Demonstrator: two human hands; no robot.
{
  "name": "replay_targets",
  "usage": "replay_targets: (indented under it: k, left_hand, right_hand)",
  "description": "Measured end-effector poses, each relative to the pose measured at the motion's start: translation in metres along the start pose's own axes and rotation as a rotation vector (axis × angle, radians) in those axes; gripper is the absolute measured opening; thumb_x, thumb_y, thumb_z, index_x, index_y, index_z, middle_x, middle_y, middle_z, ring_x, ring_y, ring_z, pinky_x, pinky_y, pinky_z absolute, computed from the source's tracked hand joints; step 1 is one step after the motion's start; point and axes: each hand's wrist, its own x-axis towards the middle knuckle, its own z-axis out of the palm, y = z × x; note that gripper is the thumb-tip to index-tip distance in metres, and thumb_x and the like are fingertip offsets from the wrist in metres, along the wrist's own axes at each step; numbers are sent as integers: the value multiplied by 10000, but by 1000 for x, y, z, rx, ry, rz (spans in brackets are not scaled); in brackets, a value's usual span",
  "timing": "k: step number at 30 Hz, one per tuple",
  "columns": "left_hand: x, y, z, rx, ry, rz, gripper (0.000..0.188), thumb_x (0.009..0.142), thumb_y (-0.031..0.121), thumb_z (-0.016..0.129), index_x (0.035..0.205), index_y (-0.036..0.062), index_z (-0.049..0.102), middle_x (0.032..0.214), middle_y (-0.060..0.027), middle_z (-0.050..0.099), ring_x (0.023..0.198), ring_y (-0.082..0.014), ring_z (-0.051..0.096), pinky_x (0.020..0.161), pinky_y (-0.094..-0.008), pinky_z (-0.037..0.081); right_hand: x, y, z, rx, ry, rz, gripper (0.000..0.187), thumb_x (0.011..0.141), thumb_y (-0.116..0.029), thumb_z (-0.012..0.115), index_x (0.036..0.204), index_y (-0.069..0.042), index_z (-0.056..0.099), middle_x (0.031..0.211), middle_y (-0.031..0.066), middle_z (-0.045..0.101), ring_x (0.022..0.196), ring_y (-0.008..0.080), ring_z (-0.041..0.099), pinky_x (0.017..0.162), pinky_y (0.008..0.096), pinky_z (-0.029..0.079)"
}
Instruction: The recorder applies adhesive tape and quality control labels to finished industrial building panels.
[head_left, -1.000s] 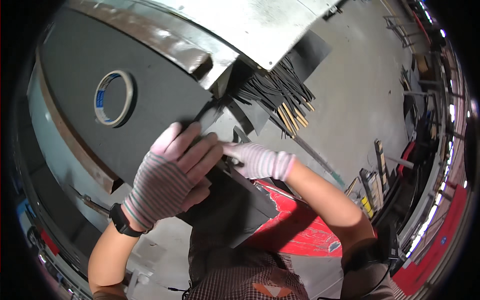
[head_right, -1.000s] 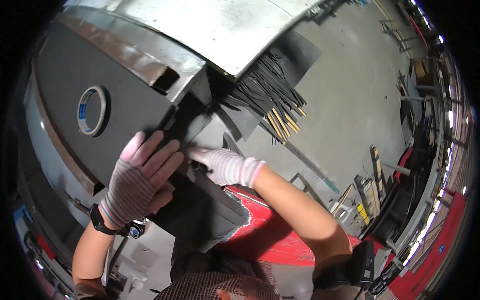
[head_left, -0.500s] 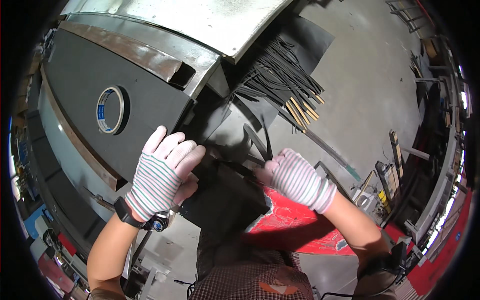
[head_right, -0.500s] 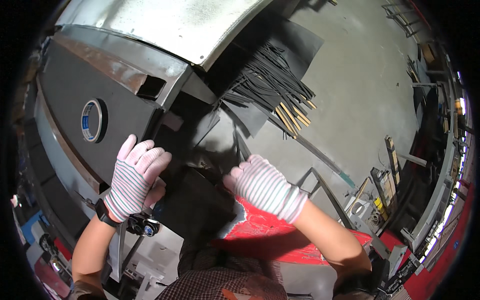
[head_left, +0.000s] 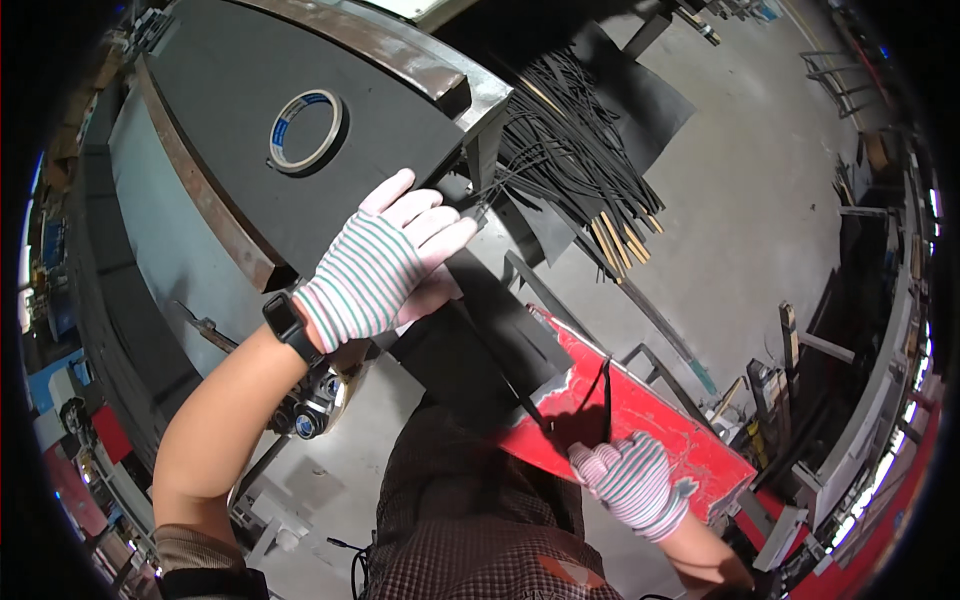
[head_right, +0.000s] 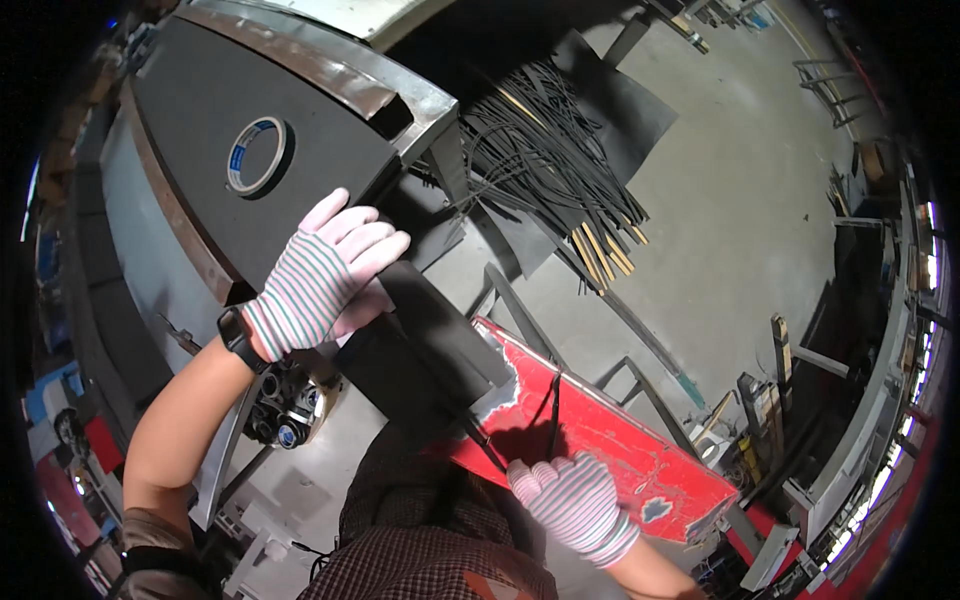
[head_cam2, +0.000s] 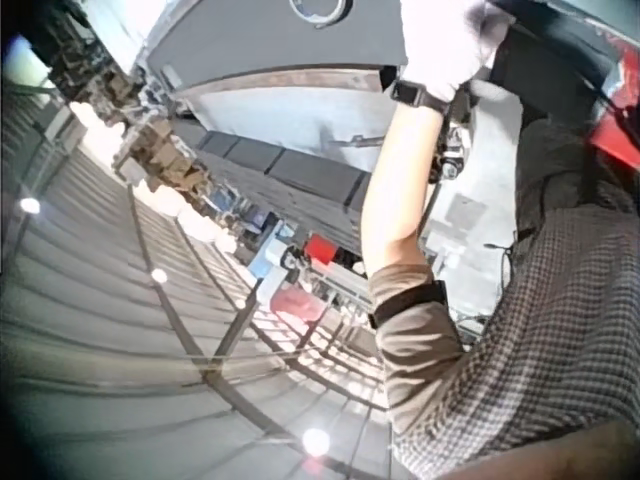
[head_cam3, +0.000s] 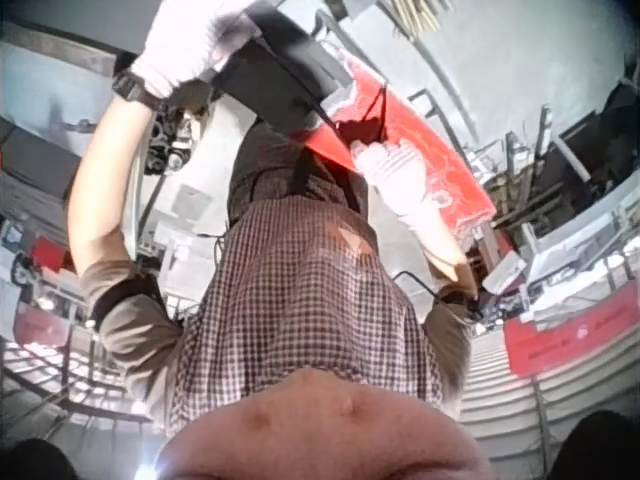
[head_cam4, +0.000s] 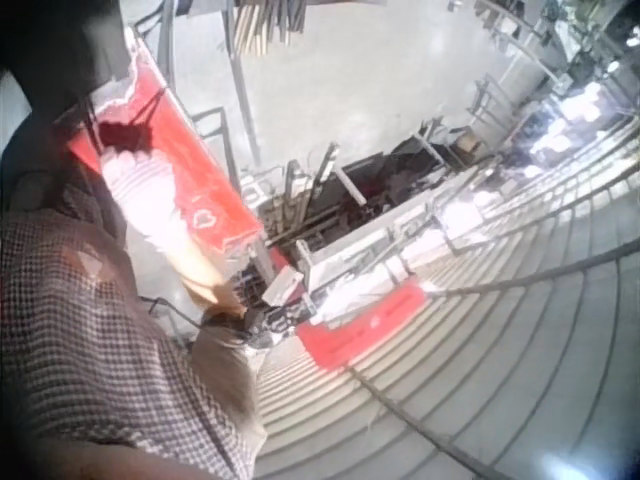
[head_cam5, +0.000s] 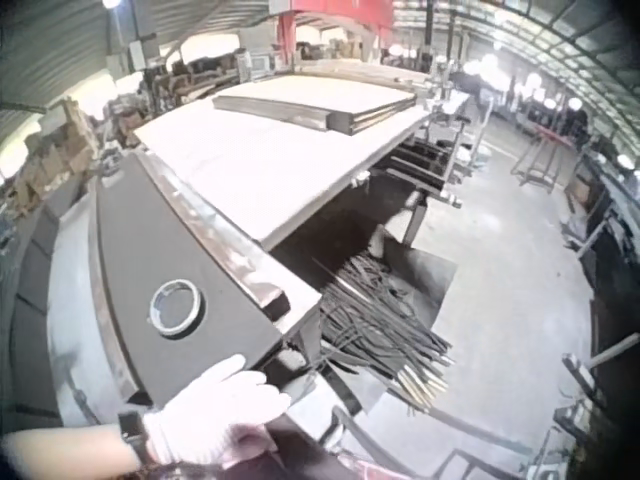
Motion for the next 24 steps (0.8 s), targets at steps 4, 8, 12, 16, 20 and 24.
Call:
replay_targets:
  k: [4,8,12,16,20,24]
  left_hand:
    - [-8,-3,3,103,15,2,626,719,344,721,1269,67,607,1245,-106,642,1240,-289,545,1165,-485,319]
    - [-5,-6,12,155,76,112,633,793,379,672,1326,55,567,1281,-106,616,1279,-277,516,1183,-457,283]
    - [-8,-14,25,202,235,141,656,847,412,650,1390,72,512,1386,-102,556,1322,-274,481,1179,-429,283]
    - [-20,-18,26,233,371,140,564,876,390,622,1359,113,531,1467,-106,496,1296,-256,505,1127,-426,343]
    - [-38,-4,-8,151,722,230,302,789,304,629,1012,100,640,1128,-88,616,1043,-255,599,1010,-437,411]
    - [-86,101,-41,-331,601,175,612,585,615,789,906,98,722,973,-96,672,947,-259,649,835,-414,471]
  right_hand:
    - [-25,-59,35,185,-160,132,289,731,-208,676,1012,-150,639,613,33,531,551,222,589,511,404,424]
    - [-70,-123,90,398,-334,306,60,862,-226,584,867,-168,596,638,84,581,557,296,599,506,453,451]
    - [-170,-169,186,249,-725,668,195,904,-288,563,931,-126,668,861,139,709,743,370,690,645,479,531]
    - [-292,-189,214,186,-1010,912,324,880,-342,581,1075,-135,736,999,192,727,898,417,707,801,490,568]
    - [-231,-178,161,-164,-911,837,208,901,-295,559,855,-185,730,797,139,729,715,385,709,663,501,581]
    - [-113,-161,83,336,-237,815,136,951,-181,640,938,-50,672,661,63,620,586,193,597,591,323,495]
